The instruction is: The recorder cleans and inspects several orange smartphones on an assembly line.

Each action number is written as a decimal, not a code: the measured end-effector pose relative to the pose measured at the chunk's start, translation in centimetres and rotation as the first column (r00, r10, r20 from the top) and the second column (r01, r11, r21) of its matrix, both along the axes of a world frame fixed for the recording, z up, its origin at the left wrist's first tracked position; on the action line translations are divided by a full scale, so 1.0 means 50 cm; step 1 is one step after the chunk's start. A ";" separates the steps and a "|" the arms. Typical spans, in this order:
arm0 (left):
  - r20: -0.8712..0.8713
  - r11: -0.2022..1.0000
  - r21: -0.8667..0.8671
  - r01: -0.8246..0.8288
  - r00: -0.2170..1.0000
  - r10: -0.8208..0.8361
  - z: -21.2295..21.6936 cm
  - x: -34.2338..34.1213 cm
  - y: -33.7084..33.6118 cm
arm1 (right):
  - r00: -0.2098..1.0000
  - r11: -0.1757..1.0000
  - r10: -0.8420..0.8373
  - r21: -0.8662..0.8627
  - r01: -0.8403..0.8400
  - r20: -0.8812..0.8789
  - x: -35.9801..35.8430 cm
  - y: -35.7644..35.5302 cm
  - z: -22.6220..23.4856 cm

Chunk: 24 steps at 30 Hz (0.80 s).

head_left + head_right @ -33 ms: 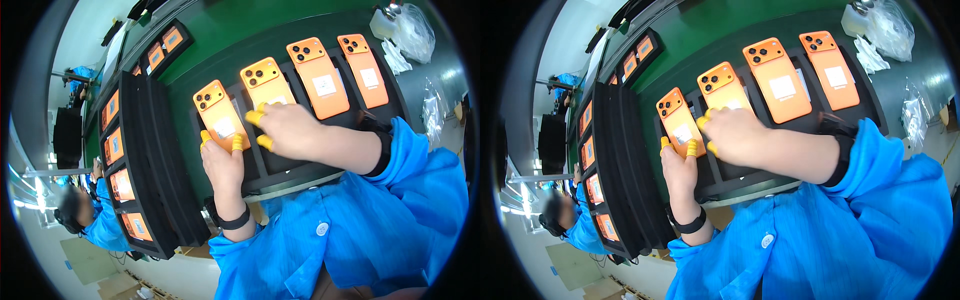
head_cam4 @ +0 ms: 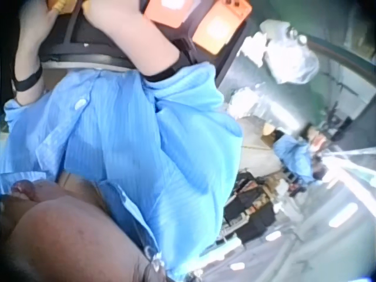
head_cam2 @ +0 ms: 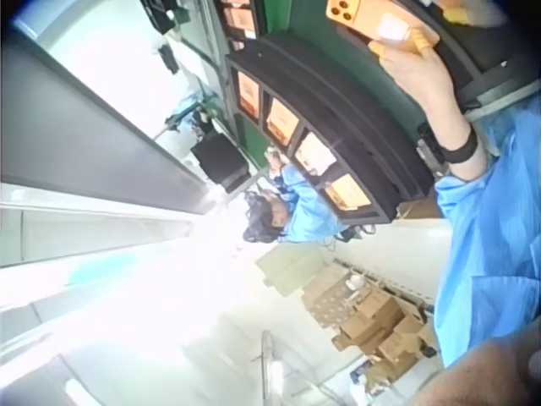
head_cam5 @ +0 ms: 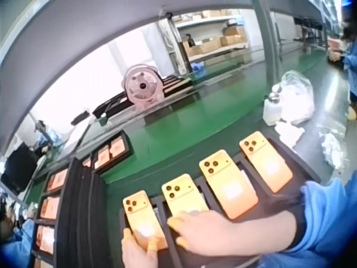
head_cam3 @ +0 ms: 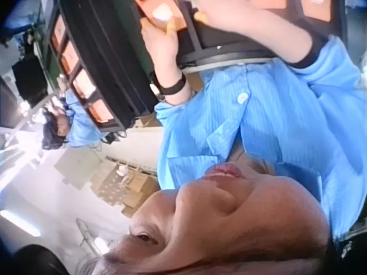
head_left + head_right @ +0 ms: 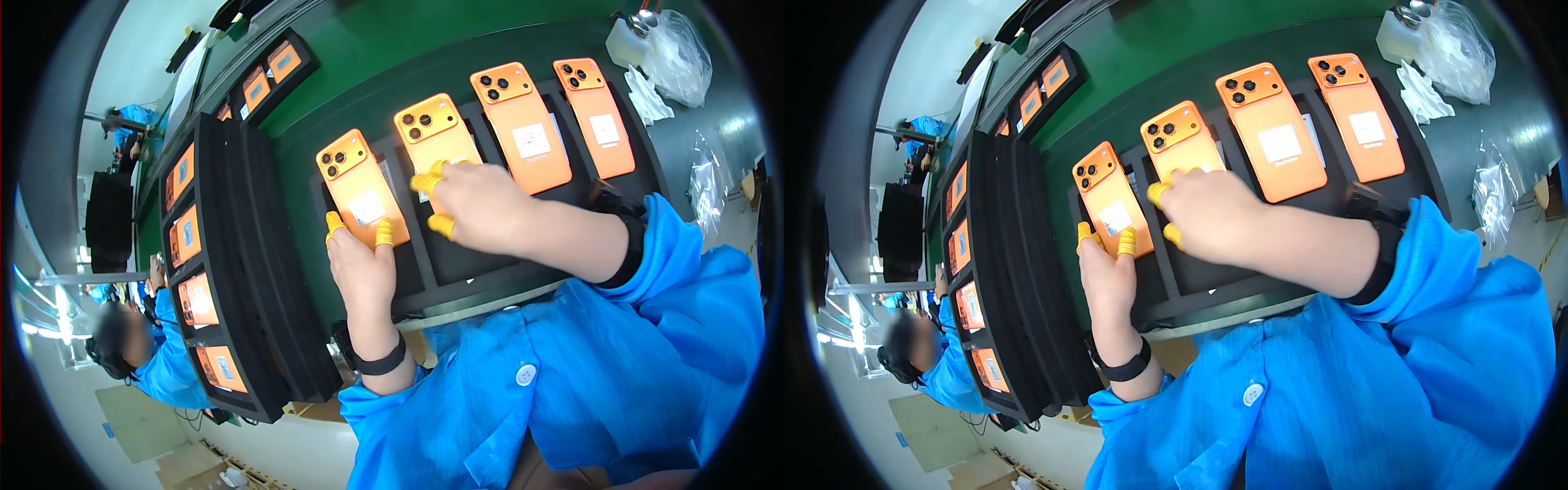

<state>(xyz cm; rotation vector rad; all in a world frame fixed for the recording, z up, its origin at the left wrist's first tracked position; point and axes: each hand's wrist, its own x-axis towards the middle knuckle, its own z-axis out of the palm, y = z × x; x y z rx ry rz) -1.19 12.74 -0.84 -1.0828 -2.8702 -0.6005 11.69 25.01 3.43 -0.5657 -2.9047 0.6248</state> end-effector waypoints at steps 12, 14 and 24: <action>0.603 0.646 0.723 -0.244 0.679 -0.418 -0.025 -0.042 -0.025 | 0.989 0.940 -0.133 -0.309 0.145 0.059 -0.070 -0.021 -0.020; 0.592 0.539 0.792 -0.287 0.577 -0.563 -0.031 -0.036 -0.047 | 0.928 0.916 -0.265 -0.368 0.157 -0.263 -0.063 -0.027 -0.043; 0.466 0.494 0.862 -0.115 0.562 -0.683 -0.046 -0.026 -0.096 | 0.984 0.835 -0.095 -0.551 -0.005 -0.152 -0.060 -0.035 -0.053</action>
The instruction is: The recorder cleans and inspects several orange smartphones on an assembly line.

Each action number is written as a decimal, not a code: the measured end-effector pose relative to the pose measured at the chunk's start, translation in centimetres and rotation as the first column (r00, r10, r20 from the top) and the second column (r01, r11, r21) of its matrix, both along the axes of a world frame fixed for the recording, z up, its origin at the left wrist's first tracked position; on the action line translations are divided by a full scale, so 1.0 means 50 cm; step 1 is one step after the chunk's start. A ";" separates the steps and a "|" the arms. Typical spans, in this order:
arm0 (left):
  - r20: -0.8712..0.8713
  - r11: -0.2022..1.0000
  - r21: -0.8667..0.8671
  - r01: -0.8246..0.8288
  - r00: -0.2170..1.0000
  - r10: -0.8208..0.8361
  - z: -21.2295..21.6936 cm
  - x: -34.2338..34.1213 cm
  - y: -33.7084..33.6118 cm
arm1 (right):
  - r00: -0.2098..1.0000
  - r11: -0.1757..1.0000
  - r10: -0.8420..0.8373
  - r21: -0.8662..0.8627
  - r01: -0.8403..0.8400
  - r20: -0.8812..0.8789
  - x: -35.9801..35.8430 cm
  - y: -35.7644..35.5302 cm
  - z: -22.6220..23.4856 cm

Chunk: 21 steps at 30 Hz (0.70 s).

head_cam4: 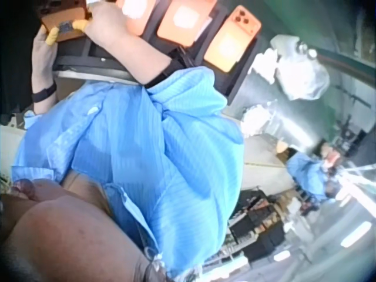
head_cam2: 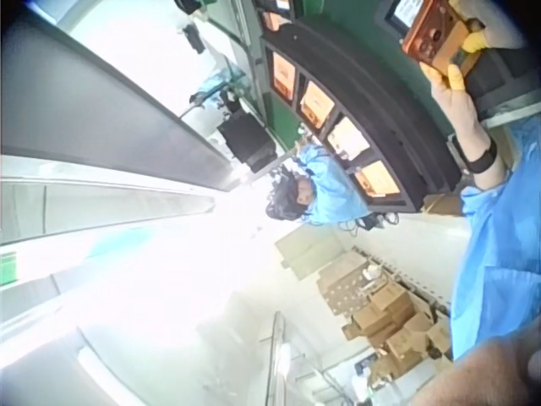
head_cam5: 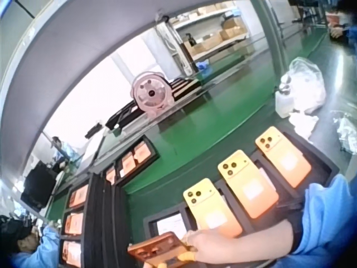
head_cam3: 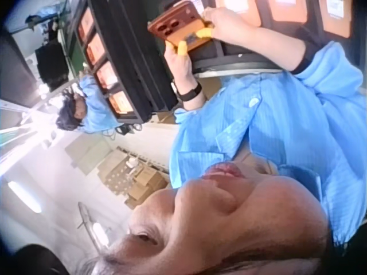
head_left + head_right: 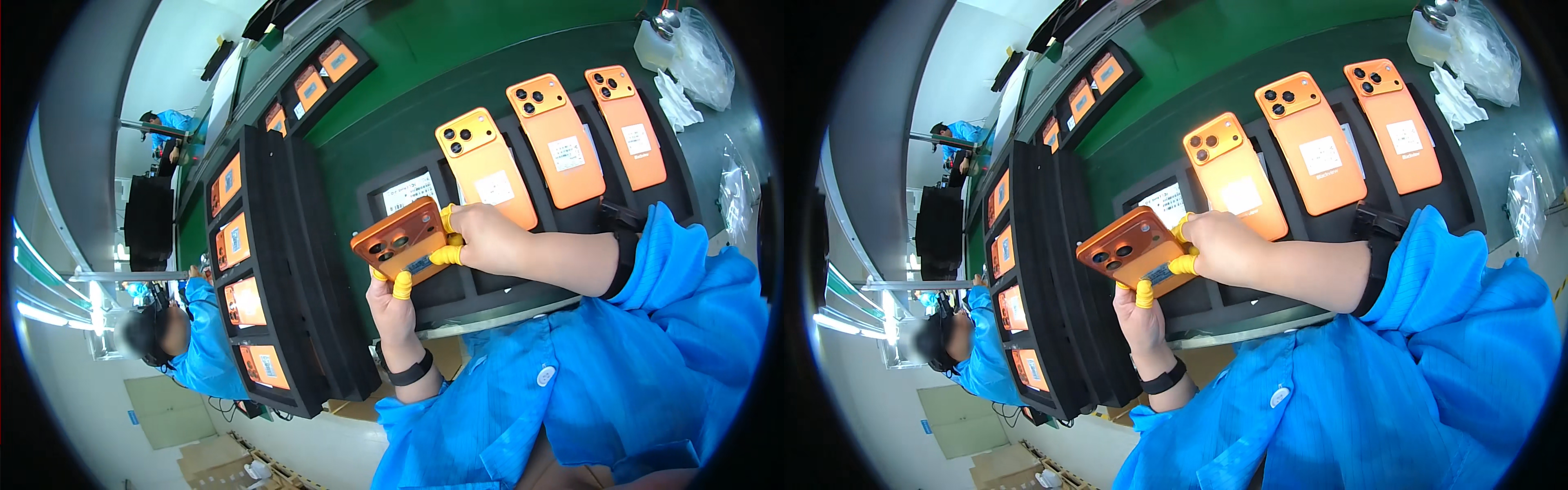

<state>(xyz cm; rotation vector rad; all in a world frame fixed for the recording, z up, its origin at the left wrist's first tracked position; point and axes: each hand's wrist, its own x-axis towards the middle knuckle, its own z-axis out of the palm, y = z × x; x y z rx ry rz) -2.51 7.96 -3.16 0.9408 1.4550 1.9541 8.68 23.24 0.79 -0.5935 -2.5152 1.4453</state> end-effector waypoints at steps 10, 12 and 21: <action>0.050 0.999 0.002 0.048 0.998 -0.048 -0.001 -0.006 -0.016 | 0.999 0.989 0.050 0.138 -0.047 -0.015 0.007 -0.007 0.005; 0.048 0.999 0.001 0.047 0.998 -0.047 -0.001 -0.007 -0.018 | 0.999 0.986 0.053 0.158 -0.051 -0.006 0.006 -0.009 0.005; 0.038 0.999 -0.001 0.050 0.998 -0.050 -0.003 -0.006 -0.014 | 0.999 0.984 0.036 0.176 -0.031 -0.029 0.009 -0.006 0.006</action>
